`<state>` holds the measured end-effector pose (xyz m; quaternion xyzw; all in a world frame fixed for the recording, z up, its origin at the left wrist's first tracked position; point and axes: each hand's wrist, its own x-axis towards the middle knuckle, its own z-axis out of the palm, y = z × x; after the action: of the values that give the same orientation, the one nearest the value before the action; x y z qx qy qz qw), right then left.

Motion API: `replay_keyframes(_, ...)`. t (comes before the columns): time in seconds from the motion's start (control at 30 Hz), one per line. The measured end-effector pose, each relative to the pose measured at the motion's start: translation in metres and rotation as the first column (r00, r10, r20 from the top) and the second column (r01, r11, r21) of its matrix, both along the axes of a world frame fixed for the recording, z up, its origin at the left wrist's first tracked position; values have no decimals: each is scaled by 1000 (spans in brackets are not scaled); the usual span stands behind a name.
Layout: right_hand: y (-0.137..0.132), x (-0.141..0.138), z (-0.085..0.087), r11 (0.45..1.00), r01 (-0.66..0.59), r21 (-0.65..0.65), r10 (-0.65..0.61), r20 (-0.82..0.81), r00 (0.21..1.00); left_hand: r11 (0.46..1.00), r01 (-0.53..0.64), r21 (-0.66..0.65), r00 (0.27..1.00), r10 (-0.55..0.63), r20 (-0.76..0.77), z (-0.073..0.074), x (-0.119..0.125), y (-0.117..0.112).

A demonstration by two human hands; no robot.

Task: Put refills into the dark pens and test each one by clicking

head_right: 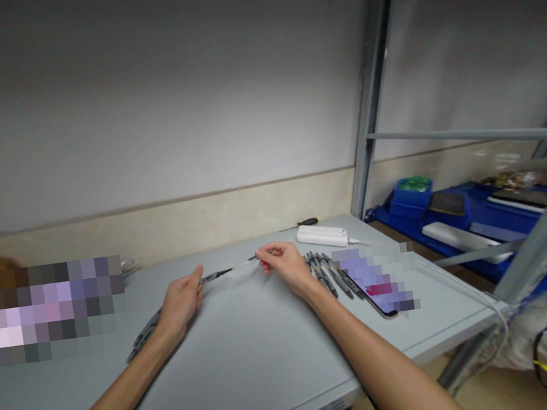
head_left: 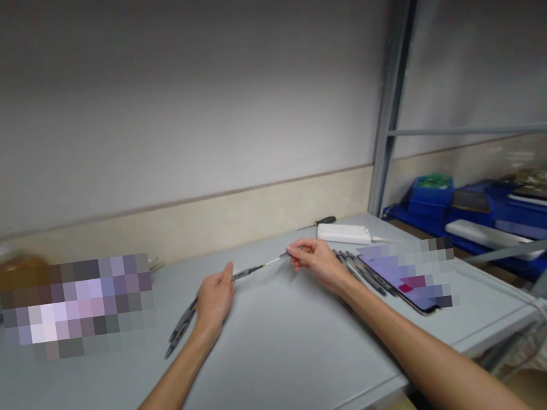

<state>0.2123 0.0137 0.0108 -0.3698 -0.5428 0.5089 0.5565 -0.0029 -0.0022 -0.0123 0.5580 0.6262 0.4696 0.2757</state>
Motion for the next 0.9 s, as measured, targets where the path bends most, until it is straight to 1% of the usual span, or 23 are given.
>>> replay_keyframes(0.13,-4,-4,-2,997,-72,30,71,49,996,999,38,-5,999,-39,-15,0,5,-4)
replay_keyframes(0.3,-5,-6,-7,991,-116,73,99,204,974,997,66,-32,998,-65,15,-2,5,-6)
replay_keyframes(0.37,-5,-6,-8,992,-105,75,80,282,956,998,65,-1,998,-65,5,-2,5,-7)
replay_keyframes(0.47,-5,-6,-9,994,-41,101,-8,442,897,992,74,106,997,-71,-37,-1,9,-8)
replay_keyframes(0.57,-4,-5,-11,990,12,139,-85,532,842,973,132,191,991,-131,-17,1,14,-10)
replay_keyframes(0.63,-3,-4,-12,994,21,105,-74,527,846,959,185,215,981,-194,22,2,16,-11)
replay_keyframes(0.73,-3,-4,-13,1000,16,-10,-10,447,894,944,236,230,961,-262,86,2,16,-11)
replay_keyframes(0.83,-4,-4,-9,993,-10,-122,46,302,952,943,247,221,946,-285,156,2,15,-10)
replay_keyframes(0.9,-4,-2,-4,986,-64,-157,89,164,982,951,235,202,938,-276,210,1,13,-8)
